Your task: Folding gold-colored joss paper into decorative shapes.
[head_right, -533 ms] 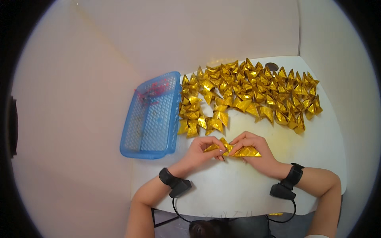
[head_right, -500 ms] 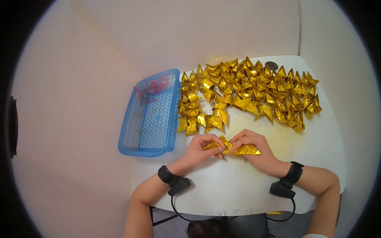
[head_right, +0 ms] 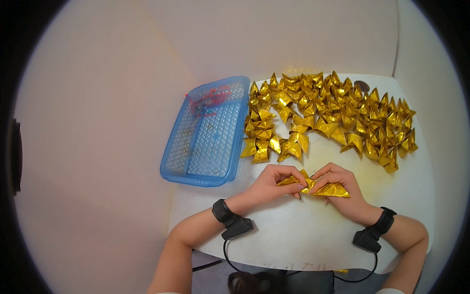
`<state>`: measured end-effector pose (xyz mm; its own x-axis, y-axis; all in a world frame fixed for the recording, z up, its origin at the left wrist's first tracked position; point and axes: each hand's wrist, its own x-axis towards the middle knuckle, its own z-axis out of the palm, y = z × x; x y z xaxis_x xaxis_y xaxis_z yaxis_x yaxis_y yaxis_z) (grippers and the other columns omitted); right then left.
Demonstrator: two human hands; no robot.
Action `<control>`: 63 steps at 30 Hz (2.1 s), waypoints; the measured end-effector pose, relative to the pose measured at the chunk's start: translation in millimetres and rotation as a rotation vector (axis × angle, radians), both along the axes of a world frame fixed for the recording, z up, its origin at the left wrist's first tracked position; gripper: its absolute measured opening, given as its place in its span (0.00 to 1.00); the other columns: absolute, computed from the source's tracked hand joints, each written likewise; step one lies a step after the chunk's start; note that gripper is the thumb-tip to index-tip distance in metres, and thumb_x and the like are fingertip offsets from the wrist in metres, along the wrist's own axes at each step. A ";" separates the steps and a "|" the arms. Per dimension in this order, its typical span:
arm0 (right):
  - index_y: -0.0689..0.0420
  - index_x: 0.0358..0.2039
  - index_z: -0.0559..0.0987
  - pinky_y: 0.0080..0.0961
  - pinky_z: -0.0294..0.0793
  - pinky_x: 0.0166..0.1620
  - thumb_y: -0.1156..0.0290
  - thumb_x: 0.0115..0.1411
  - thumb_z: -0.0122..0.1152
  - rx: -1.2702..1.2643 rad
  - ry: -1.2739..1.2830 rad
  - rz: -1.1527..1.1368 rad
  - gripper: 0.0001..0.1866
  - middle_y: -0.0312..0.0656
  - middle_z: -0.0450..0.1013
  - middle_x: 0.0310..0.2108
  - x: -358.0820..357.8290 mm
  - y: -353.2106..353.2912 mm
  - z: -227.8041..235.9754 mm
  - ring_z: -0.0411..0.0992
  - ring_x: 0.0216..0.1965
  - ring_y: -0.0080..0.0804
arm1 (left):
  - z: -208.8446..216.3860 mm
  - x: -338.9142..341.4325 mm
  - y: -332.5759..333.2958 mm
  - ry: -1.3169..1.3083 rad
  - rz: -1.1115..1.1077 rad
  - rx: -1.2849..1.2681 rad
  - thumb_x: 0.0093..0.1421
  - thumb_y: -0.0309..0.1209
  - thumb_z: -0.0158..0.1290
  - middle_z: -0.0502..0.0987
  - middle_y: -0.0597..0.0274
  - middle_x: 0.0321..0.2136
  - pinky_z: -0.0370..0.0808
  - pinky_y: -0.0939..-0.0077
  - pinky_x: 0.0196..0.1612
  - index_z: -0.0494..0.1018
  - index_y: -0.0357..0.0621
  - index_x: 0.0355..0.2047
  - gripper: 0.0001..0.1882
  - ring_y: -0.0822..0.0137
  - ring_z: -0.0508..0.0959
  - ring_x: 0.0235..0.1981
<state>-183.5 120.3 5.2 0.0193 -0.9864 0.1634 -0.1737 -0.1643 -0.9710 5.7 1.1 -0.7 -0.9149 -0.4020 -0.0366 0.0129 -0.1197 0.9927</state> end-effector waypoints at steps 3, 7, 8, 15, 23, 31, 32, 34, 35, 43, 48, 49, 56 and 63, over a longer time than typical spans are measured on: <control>0.55 0.29 0.82 0.18 0.70 0.35 0.86 0.45 0.58 0.051 -0.002 0.046 0.13 0.38 0.69 0.37 -3.0 -3.4 9.9 0.70 0.36 0.25 | 5.7 1.1 -2.2 -0.052 0.014 -0.055 0.58 0.22 0.53 0.76 0.62 0.31 0.73 0.83 0.34 0.74 0.35 0.33 0.04 0.74 0.76 0.29; 0.55 0.29 0.81 0.22 0.67 0.45 0.87 0.40 0.59 -0.007 0.018 0.056 0.15 0.39 0.69 0.37 -10.4 -3.8 9.2 0.70 0.40 0.30 | 6.0 -5.0 -2.9 -0.007 0.028 -0.062 0.57 0.21 0.53 0.76 0.61 0.30 0.73 0.82 0.34 0.74 0.35 0.32 0.03 0.74 0.76 0.29; 0.55 0.29 0.81 0.22 0.67 0.45 0.87 0.40 0.59 -0.003 0.008 0.054 0.15 0.39 0.69 0.37 -10.3 -6.1 7.8 0.70 0.40 0.30 | 5.4 -4.5 -4.2 -0.017 0.025 -0.057 0.57 0.21 0.53 0.76 0.61 0.30 0.73 0.82 0.34 0.74 0.35 0.32 0.03 0.74 0.76 0.29; 0.56 0.36 0.79 0.22 0.67 0.44 0.77 0.47 0.65 -0.024 0.072 0.086 0.13 0.39 0.71 0.36 -7.8 -3.7 11.4 0.70 0.38 0.29 | 1.4 -4.1 -4.6 0.054 0.171 0.053 0.57 0.22 0.53 0.76 0.62 0.30 0.73 0.82 0.30 0.72 0.38 0.35 0.05 0.75 0.76 0.25; 0.57 0.41 0.77 0.15 0.68 0.35 0.73 0.44 0.71 0.215 0.027 0.144 0.21 0.34 0.73 0.35 -2.1 0.3 23.0 0.68 0.31 0.19 | 1.2 -0.3 -2.8 0.030 0.193 0.064 0.58 0.23 0.54 0.76 0.63 0.29 0.72 0.83 0.29 0.72 0.38 0.35 0.05 0.76 0.76 0.24; 0.57 0.54 0.65 0.15 0.69 0.32 0.64 0.58 0.54 0.175 -0.202 0.146 0.24 0.35 0.67 0.45 -3.7 -0.4 16.3 0.68 0.37 0.19 | 8.9 -4.5 -4.0 0.044 0.249 0.070 0.58 0.24 0.54 0.75 0.64 0.30 0.73 0.84 0.29 0.72 0.39 0.36 0.06 0.76 0.76 0.23; 0.58 0.54 0.66 0.15 0.69 0.32 0.61 0.59 0.51 0.149 -0.277 0.152 0.23 0.36 0.66 0.46 -1.1 -2.1 15.3 0.68 0.36 0.19 | 6.2 -2.7 -4.6 0.054 0.239 0.081 0.58 0.24 0.54 0.75 0.64 0.30 0.73 0.84 0.29 0.72 0.39 0.36 0.06 0.76 0.76 0.23; 0.58 0.54 0.65 0.14 0.69 0.31 0.63 0.62 0.47 0.130 -0.246 0.117 0.21 0.36 0.67 0.44 0.2 -3.6 10.3 0.67 0.28 0.18 | 10.6 -1.6 -7.2 -0.001 0.242 -0.019 0.57 0.25 0.55 0.75 0.64 0.30 0.73 0.84 0.29 0.71 0.38 0.41 0.11 0.76 0.75 0.23; 0.58 0.54 0.65 0.14 0.68 0.30 0.64 0.63 0.45 0.184 -0.256 0.107 0.20 0.37 0.68 0.42 -0.7 -2.8 11.6 0.66 0.26 0.17 | 14.2 -2.1 -4.0 -0.017 0.280 -0.016 0.57 0.25 0.55 0.75 0.64 0.30 0.73 0.84 0.28 0.66 0.40 0.50 0.20 0.76 0.75 0.22; 0.58 0.52 0.66 0.12 0.67 0.29 0.73 0.63 0.44 0.226 -0.237 0.081 0.17 0.39 0.70 0.37 -3.3 -0.6 10.3 0.67 0.25 0.15 | 12.6 -4.6 -0.5 0.015 0.303 0.065 0.56 0.24 0.56 0.75 0.61 0.30 0.73 0.85 0.27 0.59 0.44 0.56 0.28 0.77 0.75 0.22; 0.59 0.51 0.67 0.13 0.69 0.28 0.76 0.63 0.45 0.230 -0.241 0.080 0.16 0.39 0.68 0.45 -3.7 -1.5 11.2 0.71 0.33 0.18 | 14.8 -5.3 -0.1 -0.032 0.293 0.050 0.59 0.28 0.53 0.76 0.62 0.30 0.73 0.85 0.28 0.66 0.41 0.49 0.18 0.76 0.76 0.23; 0.59 0.51 0.67 0.13 0.69 0.28 0.77 0.62 0.45 0.229 -0.234 0.077 0.16 0.38 0.68 0.47 -4.0 -1.4 10.7 0.71 0.35 0.19 | 14.0 -5.0 -0.8 -0.035 0.298 0.053 0.59 0.28 0.53 0.76 0.62 0.30 0.73 0.85 0.28 0.66 0.41 0.49 0.18 0.76 0.76 0.23; 0.59 0.51 0.67 0.13 0.69 0.27 0.78 0.62 0.45 0.237 -0.210 0.087 0.15 0.38 0.68 0.48 -4.1 -3.4 5.4 0.72 0.36 0.20 | 11.3 -4.1 -3.5 -0.010 0.269 0.095 0.62 0.31 0.49 0.77 0.62 0.29 0.73 0.85 0.28 0.67 0.41 0.48 0.14 0.74 0.77 0.23; 0.56 0.56 0.62 0.12 0.69 0.27 0.79 0.61 0.46 0.259 -0.223 0.086 0.21 0.39 0.71 0.41 -3.1 -2.3 10.0 0.72 0.36 0.20 | 11.2 -3.7 -3.6 -0.010 0.265 0.120 0.63 0.31 0.48 0.77 0.62 0.28 0.74 0.85 0.27 0.67 0.41 0.47 0.13 0.73 0.77 0.23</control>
<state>-186.7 118.1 15.2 0.0959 -0.9920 -0.0822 0.0507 0.0874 -0.9949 2.1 -2.5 10.5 -0.7777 -0.6195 -0.1070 0.0493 -0.2298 0.9720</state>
